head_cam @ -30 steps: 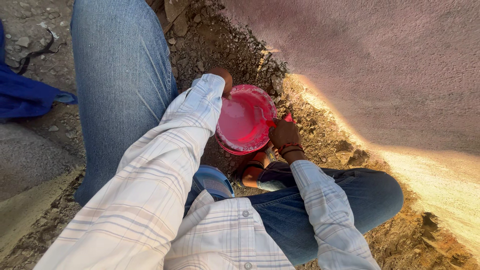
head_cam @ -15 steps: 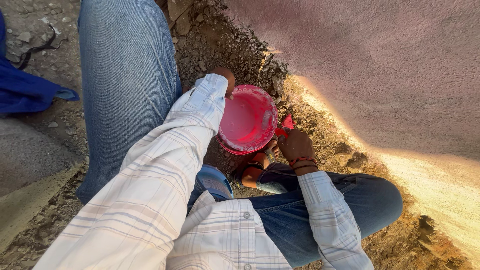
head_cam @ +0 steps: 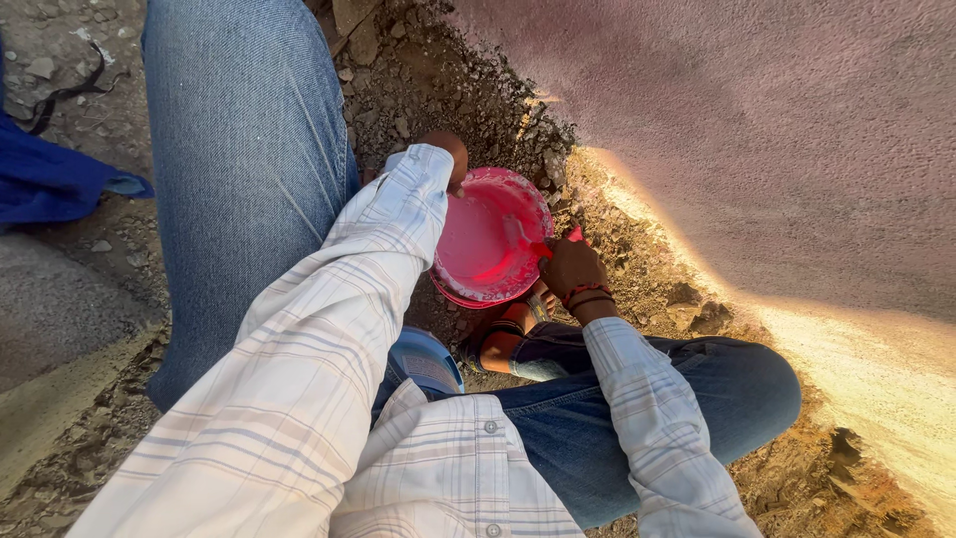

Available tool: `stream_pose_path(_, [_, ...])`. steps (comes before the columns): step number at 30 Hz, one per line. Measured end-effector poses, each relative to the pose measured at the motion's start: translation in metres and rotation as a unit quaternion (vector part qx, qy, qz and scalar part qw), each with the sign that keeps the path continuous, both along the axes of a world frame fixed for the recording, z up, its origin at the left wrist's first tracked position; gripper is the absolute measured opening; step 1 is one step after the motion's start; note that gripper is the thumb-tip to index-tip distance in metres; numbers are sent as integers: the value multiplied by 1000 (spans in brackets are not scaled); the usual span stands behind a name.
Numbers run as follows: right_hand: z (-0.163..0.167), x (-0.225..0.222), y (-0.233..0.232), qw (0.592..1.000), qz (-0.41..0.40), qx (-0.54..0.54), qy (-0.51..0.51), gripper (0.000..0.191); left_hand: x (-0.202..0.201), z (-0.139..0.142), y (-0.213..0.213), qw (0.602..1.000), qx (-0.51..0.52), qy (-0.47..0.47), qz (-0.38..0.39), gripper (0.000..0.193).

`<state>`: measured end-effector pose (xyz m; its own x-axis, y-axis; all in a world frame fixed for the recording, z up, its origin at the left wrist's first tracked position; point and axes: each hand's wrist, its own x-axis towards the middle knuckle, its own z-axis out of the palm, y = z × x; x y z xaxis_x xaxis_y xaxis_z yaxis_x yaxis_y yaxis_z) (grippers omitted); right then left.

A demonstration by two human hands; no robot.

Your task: The person sits on the ground in front of an exterior wall and paints it pink using a small paint roller, repeatedly dipping the roller into a pink bucket of paint and rolling it onto the wall surface, working across different sections of the wall.

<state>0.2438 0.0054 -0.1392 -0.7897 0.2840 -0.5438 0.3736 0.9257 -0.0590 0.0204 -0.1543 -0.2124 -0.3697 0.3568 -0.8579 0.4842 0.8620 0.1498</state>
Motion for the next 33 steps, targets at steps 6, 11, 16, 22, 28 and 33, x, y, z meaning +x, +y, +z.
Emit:
stream_pose_path(6, [4, 16, 6, 969, 212, 96, -81, 35, -1, -3, 1, 1000, 11, -14, 18, 47])
stream_pose_path(11, [9, 25, -2, 947, 314, 56, 26, 33, -2, -3, 3, 999, 15, -21, 21, 47])
stream_pose_path(16, [38, 29, -10, 933, 356, 61, -11, 37, -3, -5, 4, 999, 20, -26, 22, 46])
stream_pose_path(22, [59, 14, -12, 935, 336, 62, -92, 36, -5, -8, 3, 999, 28, -32, 27, 46])
stream_pose_path(28, [11, -3, -27, 927, 371, 41, -36, 25, -4, -8, 4, 998, 38, -35, 35, 45])
stream_pose_path(33, [-6, -6, -40, 913, 392, 87, -71, 12, -4, -8, 4, 997, 45, -37, 40, 44])
